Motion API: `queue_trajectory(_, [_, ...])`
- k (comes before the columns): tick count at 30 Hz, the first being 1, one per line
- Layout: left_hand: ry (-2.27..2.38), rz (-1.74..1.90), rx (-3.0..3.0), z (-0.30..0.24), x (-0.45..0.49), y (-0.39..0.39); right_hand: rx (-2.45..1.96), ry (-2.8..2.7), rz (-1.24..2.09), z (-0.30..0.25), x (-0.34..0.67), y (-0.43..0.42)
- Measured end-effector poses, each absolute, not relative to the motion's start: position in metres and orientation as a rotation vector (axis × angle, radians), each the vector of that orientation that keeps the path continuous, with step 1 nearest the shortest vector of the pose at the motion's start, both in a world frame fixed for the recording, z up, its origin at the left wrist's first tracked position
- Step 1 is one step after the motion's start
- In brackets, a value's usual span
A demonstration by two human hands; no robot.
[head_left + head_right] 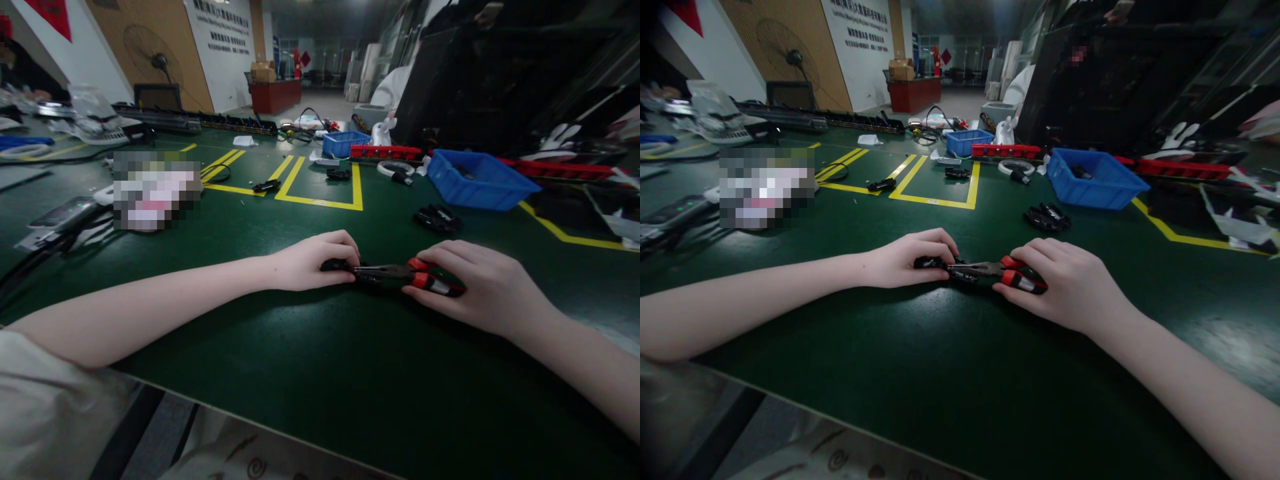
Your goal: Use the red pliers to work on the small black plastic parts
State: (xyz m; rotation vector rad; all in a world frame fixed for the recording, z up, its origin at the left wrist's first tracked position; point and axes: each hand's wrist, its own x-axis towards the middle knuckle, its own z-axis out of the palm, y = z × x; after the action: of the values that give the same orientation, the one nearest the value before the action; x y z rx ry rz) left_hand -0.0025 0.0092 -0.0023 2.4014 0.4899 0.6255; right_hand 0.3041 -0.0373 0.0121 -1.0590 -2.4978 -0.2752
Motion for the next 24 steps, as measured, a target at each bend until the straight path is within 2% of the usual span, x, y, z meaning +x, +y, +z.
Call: queue_trajectory(24, [0.51, 0.574, 2.394, -0.0019, -0.0024, 0.0114, -1.005, -2.485, -0.285, 0.01, 0.3004, -0.0371])
